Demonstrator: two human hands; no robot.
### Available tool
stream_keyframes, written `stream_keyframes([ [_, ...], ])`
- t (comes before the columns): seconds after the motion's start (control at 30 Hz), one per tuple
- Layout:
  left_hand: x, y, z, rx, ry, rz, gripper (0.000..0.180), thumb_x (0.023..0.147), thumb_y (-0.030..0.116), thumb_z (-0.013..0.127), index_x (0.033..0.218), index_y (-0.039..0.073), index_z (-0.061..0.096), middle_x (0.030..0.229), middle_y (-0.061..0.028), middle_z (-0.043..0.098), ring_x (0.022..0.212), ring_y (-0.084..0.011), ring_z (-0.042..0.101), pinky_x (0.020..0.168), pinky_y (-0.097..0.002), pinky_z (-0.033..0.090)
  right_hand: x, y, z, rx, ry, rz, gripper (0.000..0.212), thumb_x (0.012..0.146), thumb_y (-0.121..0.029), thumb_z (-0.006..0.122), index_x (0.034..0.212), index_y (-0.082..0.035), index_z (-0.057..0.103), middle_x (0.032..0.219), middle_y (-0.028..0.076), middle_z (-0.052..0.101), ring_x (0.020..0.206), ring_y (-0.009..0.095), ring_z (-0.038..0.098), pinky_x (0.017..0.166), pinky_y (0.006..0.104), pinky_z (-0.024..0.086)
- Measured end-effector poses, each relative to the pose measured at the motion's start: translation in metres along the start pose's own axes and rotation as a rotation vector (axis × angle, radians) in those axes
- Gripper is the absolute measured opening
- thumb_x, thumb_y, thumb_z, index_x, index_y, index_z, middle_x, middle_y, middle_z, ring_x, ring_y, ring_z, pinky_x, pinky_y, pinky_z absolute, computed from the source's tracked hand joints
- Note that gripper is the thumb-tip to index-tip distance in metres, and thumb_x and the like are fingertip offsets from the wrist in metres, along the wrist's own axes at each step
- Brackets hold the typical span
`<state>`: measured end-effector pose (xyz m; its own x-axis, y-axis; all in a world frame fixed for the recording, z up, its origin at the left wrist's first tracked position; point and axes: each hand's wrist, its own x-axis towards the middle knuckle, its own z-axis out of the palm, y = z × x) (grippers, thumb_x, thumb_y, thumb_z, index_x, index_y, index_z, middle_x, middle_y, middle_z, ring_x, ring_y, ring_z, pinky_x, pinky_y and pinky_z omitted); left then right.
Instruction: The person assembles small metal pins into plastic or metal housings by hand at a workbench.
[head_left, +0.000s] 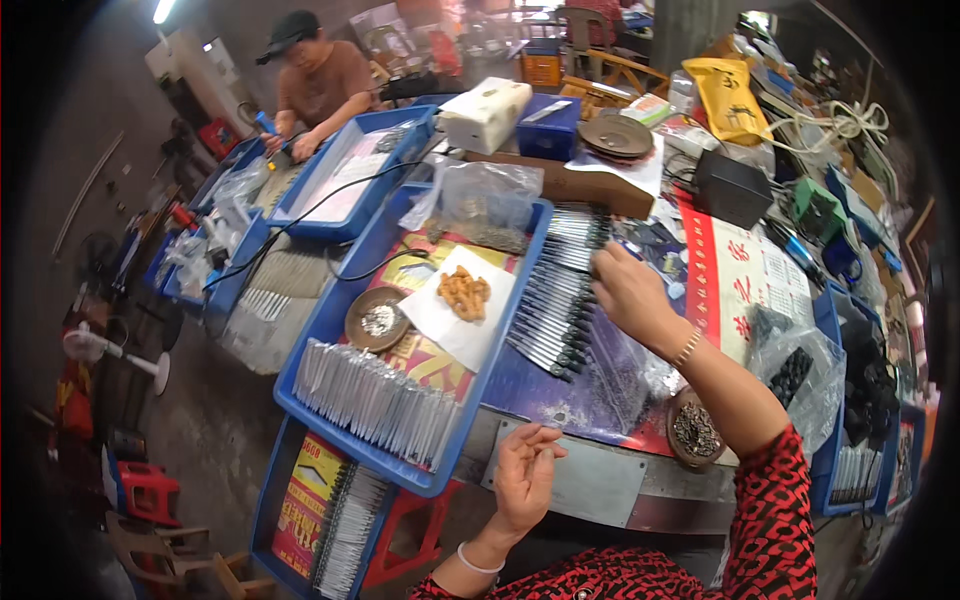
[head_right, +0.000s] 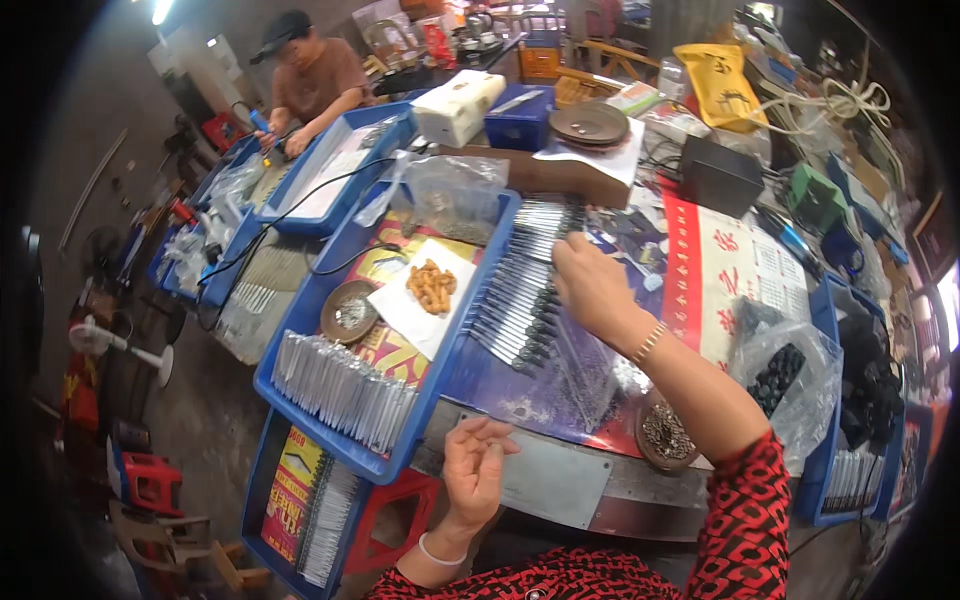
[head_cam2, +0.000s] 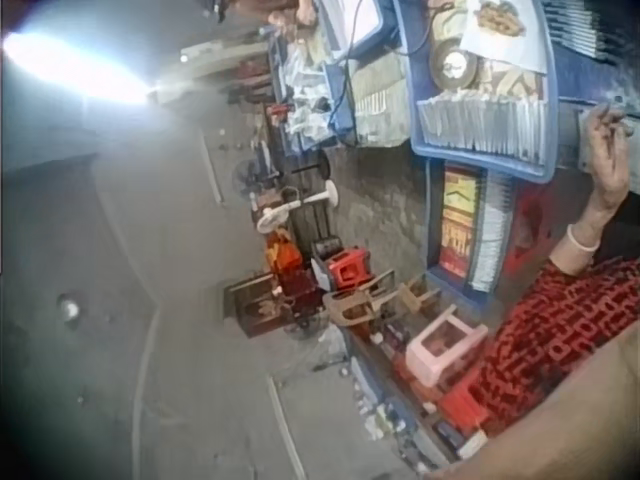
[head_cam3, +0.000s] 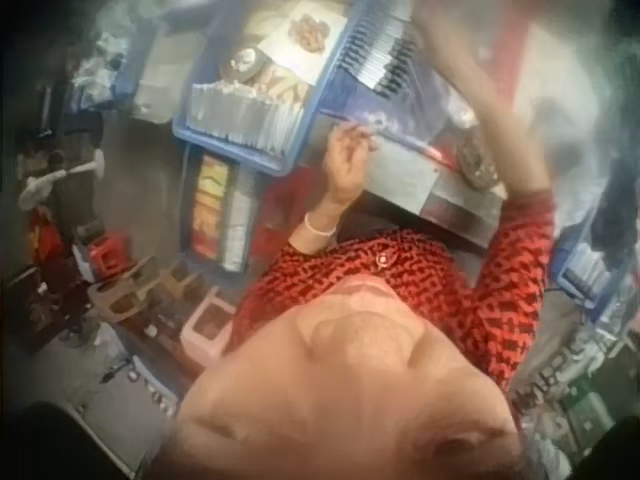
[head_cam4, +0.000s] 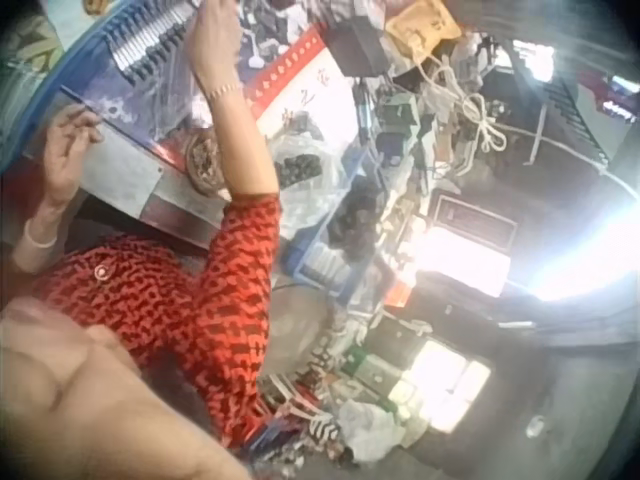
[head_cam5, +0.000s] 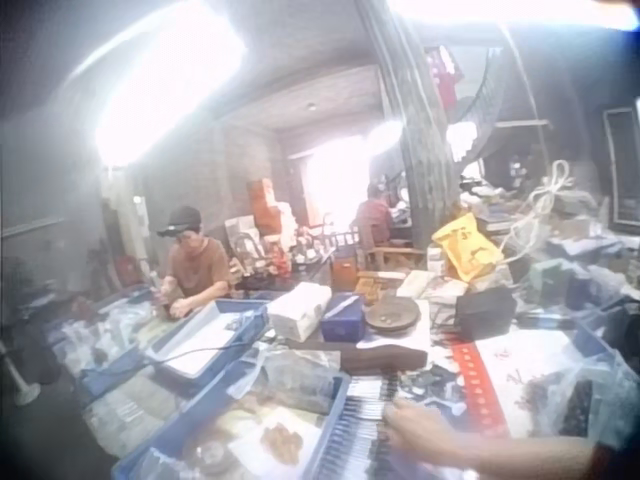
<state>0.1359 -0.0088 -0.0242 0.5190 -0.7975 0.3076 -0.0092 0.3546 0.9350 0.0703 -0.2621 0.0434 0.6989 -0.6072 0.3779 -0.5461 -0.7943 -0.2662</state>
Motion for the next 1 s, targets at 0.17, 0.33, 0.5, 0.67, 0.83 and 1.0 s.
stream_keyframes([
  [0.17,-0.006,0.000,-0.003,0.019,-0.023,0.011,0.031,0.090,0.001,0.045,0.120,0.000,0.037,0.105,-0.0152,0.056,0.081,-0.0149,0.058,0.076,-0.0285,0.049,-0.049,-0.041,-0.056,0.182,-0.094,-0.120,0.016,0.080,-0.013,0.058,0.085,-0.003,0.046,0.080,0.015,0.050,0.074,0.034,0.054,0.061,0.0421,0.043],
  [0.33,-0.013,0.009,0.001,-0.097,-0.037,-0.089,0.031,0.090,0.001,0.047,0.120,0.001,0.040,0.105,-0.0115,0.056,0.086,-0.0130,0.056,0.077,-0.0261,0.047,-0.107,-0.076,-0.097,0.417,-0.240,-0.090,0.016,0.080,-0.012,0.061,0.086,-0.003,0.049,0.077,0.016,0.052,0.069,0.036,0.054,0.059,0.0417,0.043],
  [0.5,-0.021,0.040,0.024,-0.261,-0.223,-0.299,0.029,0.089,-0.001,0.049,0.117,0.001,0.044,0.103,-0.0075,0.056,0.087,-0.0107,0.054,0.076,-0.0240,0.046,-0.160,-0.078,-0.097,1.049,-0.401,0.246,0.019,0.084,-0.014,0.062,0.089,-0.001,0.050,0.071,0.005,0.052,0.061,0.015,0.053,0.055,0.0299,0.044],
  [0.67,-0.014,0.067,0.054,-0.192,-0.288,-0.336,0.021,0.087,-0.001,0.052,0.108,-0.001,0.050,0.097,-0.0046,0.058,0.080,-0.0079,0.055,0.070,-0.0218,0.048,-0.190,-0.077,-0.087,1.886,-0.190,0.571,0.016,0.087,-0.014,0.058,0.087,-0.001,0.049,0.075,0.004,0.051,0.058,0.009,0.047,0.053,0.0209,0.040],
  [0.83,-0.015,0.068,0.069,-0.066,-0.349,-0.349,0.016,0.087,0.000,0.054,0.102,-0.004,0.054,0.091,-0.0053,0.058,0.080,-0.0085,0.058,0.071,-0.0217,0.049,-0.216,-0.063,-0.076,2.141,-0.101,0.682,0.015,0.087,-0.014,0.058,0.095,-0.003,0.053,0.077,0.004,0.053,0.056,0.008,0.046,0.050,0.0211,0.038],
  [1.0,-0.030,0.066,0.090,0.058,-0.361,-0.287,0.014,0.085,-0.001,0.056,0.098,-0.005,0.057,0.089,-0.0080,0.059,0.076,-0.0109,0.060,0.066,-0.0229,0.051,-0.243,-0.053,-0.080,2.171,-0.089,0.715,0.014,0.088,-0.014,0.057,0.095,-0.003,0.054,0.076,0.002,0.053,0.055,0.006,0.045,0.049,0.0207,0.038],
])
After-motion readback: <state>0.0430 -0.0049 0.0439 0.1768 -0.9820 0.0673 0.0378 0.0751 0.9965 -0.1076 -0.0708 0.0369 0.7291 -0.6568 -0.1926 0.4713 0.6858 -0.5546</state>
